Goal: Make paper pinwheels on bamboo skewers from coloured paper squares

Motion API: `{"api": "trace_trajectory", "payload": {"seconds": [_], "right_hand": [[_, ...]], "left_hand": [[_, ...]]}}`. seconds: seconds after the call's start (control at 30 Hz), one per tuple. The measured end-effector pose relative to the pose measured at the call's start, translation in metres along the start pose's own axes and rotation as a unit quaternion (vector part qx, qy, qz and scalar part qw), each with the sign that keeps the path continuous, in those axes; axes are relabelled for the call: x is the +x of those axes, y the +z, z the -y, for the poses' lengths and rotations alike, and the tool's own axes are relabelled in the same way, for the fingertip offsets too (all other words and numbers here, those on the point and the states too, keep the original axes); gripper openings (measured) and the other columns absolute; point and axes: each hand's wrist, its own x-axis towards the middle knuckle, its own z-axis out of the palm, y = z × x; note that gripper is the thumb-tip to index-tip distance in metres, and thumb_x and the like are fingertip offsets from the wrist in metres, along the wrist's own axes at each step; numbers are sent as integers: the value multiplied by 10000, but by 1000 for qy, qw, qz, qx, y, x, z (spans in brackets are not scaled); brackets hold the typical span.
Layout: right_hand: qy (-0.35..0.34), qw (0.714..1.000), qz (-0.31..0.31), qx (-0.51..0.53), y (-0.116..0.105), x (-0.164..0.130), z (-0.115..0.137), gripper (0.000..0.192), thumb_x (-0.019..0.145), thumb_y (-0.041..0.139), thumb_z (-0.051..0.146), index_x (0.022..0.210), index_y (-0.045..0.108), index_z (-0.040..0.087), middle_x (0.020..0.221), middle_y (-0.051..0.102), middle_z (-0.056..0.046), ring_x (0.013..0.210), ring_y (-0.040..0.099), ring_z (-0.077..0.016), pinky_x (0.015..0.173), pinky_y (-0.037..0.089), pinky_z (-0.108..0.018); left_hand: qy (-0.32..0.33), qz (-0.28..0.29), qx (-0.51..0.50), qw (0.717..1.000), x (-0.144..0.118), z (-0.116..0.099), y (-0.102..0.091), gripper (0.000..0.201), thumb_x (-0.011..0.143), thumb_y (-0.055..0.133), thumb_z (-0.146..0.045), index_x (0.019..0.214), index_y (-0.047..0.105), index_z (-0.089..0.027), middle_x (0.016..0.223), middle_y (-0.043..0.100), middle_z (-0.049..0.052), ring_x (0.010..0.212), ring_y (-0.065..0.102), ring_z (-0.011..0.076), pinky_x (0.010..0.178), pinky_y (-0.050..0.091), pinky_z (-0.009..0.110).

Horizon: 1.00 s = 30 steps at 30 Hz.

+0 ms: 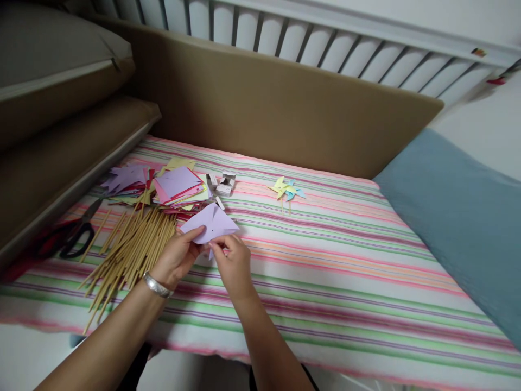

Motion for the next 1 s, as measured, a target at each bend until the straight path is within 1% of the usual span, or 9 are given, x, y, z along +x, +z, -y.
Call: {"api": "trace_trajectory", "payload": {"seconds": [0.07, 0.13, 0.27, 0.37, 0.5, 0.67, 0.8, 0.9, 1.0], "right_hand": [[44, 999, -14, 25, -1, 2, 0, 59, 741, 637, 231, 695, 638, 195, 670, 618, 11, 628, 556, -134, 616, 437, -252], [74, 996, -20, 45, -2, 4, 0, 70, 730, 636, 248, 690, 640, 191, 655, 615, 13, 599, 545, -129, 587, 428, -246], [94, 993, -16, 63, -5, 6, 0, 99, 744, 601, 263, 701, 645, 185, 661, 619, 4, 607, 548, -134, 589, 427, -247], [100, 993, -18, 65, -6, 7, 0, 110, 747, 595, 275, 706, 645, 186, 674, 627, -1, 620, 557, -138, 599, 433, -250], [88, 994, -12, 57, -7, 5, -1, 111, 754, 595, 277, 701, 638, 188, 673, 620, 0, 618, 559, -138, 596, 435, -248], [29, 999, 19, 9, -9, 2, 0, 75, 773, 588, 232, 730, 639, 198, 720, 619, -5, 670, 564, -137, 633, 433, -247], [-10, 998, 49, -26, -10, 2, 3, 68, 766, 592, 183, 737, 649, 205, 722, 613, -2, 702, 564, -138, 647, 422, -244], [-9, 998, 51, -19, -9, 2, 4, 75, 762, 588, 181, 733, 652, 206, 723, 617, -3, 699, 568, -139, 636, 426, -241], [13, 999, 36, 5, -9, 3, 4, 82, 766, 576, 205, 729, 649, 206, 700, 621, 1, 659, 564, -136, 620, 437, -244]], "left_hand": [[6, 0, 18, 1000, -1, 3, 0, 212, 586, 740, -136, 781, 658, -127, 703, 686, 21, 578, 605, 128, 457, 485, 209], [11, 3, 37, 999, -1, 5, 1, 244, 569, 757, -165, 792, 666, -123, 725, 691, 31, 591, 608, 130, 463, 491, 209], [22, 13, 72, 997, -1, 9, 2, 283, 559, 769, -216, 806, 681, -110, 764, 700, 55, 616, 612, 140, 481, 500, 221], [32, 3, 92, 995, -1, 12, 3, 273, 548, 772, -228, 777, 684, -108, 748, 699, 56, 621, 612, 148, 495, 507, 238], [34, -6, 123, 992, -1, 12, 3, 278, 521, 783, -215, 762, 685, -117, 736, 700, 50, 621, 614, 144, 519, 499, 234], [7, -8, 130, 991, 1, 10, 2, 284, 477, 784, -167, 735, 675, -121, 681, 686, 26, 552, 589, 109, 496, 472, 204], [6, -7, 122, 992, 2, 6, 1, 290, 470, 754, -133, 744, 663, -115, 675, 681, 27, 560, 597, 132, 479, 475, 223], [12, -1, 124, 992, 0, 4, 2, 266, 484, 730, -123, 740, 659, -109, 667, 676, 31, 563, 598, 134, 485, 484, 225], [10, 12, 130, 991, 0, 3, 2, 257, 488, 722, -113, 736, 657, -111, 675, 675, 30, 554, 596, 128, 497, 499, 230]]}}
